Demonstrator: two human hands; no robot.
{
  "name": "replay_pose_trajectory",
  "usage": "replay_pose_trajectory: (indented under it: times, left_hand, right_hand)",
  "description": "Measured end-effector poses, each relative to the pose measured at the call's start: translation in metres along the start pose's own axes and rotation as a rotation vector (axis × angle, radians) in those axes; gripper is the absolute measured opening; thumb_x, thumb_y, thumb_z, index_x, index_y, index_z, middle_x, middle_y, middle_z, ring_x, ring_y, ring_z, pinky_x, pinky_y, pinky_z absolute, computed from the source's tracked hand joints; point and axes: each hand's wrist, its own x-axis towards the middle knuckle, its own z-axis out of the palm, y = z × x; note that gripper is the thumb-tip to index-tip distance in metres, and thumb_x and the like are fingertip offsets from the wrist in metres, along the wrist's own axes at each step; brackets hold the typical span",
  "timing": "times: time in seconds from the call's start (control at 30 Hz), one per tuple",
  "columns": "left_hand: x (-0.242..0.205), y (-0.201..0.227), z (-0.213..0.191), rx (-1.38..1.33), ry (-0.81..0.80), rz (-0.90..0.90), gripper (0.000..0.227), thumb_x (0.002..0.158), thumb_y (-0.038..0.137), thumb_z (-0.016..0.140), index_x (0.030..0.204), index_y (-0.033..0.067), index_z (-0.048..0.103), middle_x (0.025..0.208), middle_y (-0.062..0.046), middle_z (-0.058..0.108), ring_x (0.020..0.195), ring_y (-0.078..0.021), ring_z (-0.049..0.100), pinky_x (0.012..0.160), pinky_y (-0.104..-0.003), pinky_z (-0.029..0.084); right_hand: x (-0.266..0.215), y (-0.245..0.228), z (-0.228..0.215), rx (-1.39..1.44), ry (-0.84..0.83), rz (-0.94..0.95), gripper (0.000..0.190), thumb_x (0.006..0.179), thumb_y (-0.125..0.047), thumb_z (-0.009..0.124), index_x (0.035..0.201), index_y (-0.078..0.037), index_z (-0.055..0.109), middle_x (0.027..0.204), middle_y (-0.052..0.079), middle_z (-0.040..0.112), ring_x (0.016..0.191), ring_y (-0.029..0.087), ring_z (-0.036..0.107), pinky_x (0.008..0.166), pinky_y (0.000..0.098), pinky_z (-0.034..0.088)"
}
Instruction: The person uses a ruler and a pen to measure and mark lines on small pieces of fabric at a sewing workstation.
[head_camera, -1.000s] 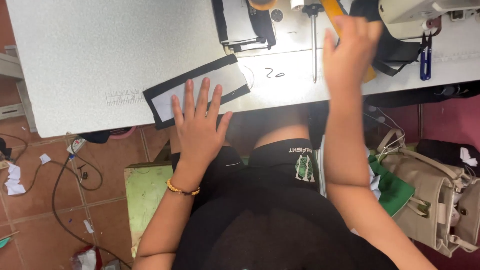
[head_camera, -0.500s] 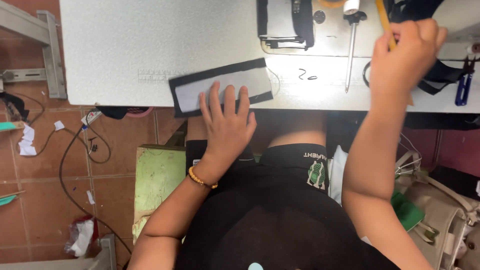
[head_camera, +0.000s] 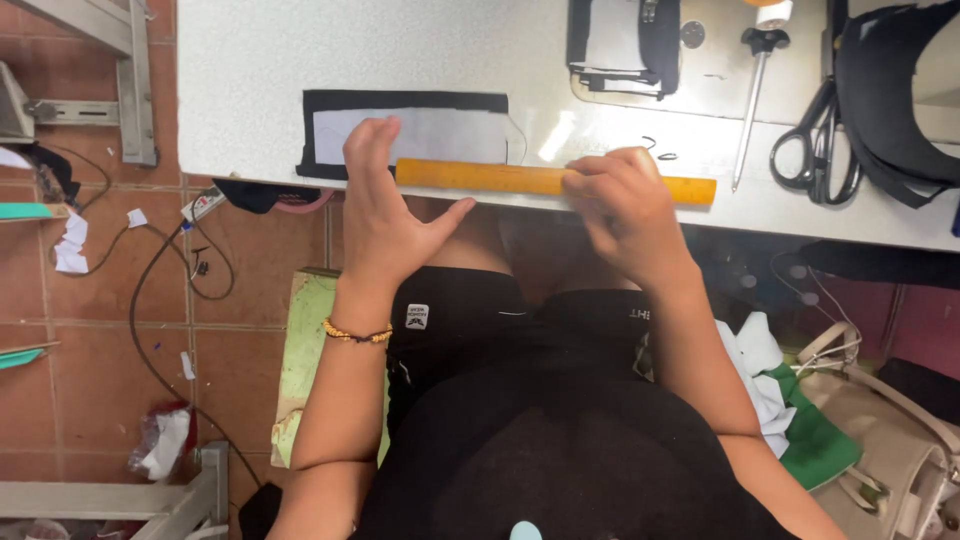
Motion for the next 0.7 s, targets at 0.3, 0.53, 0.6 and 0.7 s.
replay_pose_trajectory:
  times: [0.3,0.53,0.6,0.7]
  left_hand:
    - [-0.003,-0.012,-0.003,0.208,-0.059,0.183,0.025,0.096,0.030,0.073,0.115,0.0140,0.075,0.132,-0.009,0.062,0.134,-0.0389,0.046,0.111,-0.064,0.023]
    - [0.005,0.005,-0.007,0.219,-0.167,0.149,0.017,0.098,0.027,0.069,0.112,0.0192,0.077,0.126,-0.010,0.066,0.133,-0.0465,0.042,0.105,-0.075,0.023]
    - [0.007,0.008,-0.004,0.230,-0.183,0.145,0.017,0.098,0.025,0.069,0.112,0.0189,0.077,0.126,-0.010,0.065,0.133,-0.0474,0.042,0.104,-0.076,0.023]
    - [0.007,0.012,0.001,0.245,-0.178,0.161,0.017,0.098,0.023,0.069,0.111,0.0170,0.076,0.124,-0.012,0.066,0.131,-0.0476,0.044,0.103,-0.076,0.025]
  right_hand:
    - [0.019,-0.004,0.028,-0.040,0.059,-0.125,0.012,0.091,-0.013,0.075,0.099,-0.005,0.073,0.103,0.011,0.069,0.092,0.030,0.060,0.082,0.0387,0.048]
    - [0.009,-0.009,0.036,-0.041,0.097,-0.124,0.010,0.091,-0.007,0.072,0.100,-0.004,0.073,0.101,0.010,0.070,0.088,0.030,0.061,0.078,0.0374,0.049]
    - [0.013,-0.011,0.033,-0.028,0.122,-0.141,0.008,0.091,-0.006,0.072,0.098,-0.003,0.073,0.098,0.011,0.070,0.084,0.029,0.061,0.075,0.0361,0.050]
    - [0.014,-0.010,0.030,0.011,0.162,-0.168,0.004,0.088,-0.003,0.074,0.091,-0.002,0.074,0.092,0.011,0.072,0.079,0.027,0.061,0.072,0.0340,0.051]
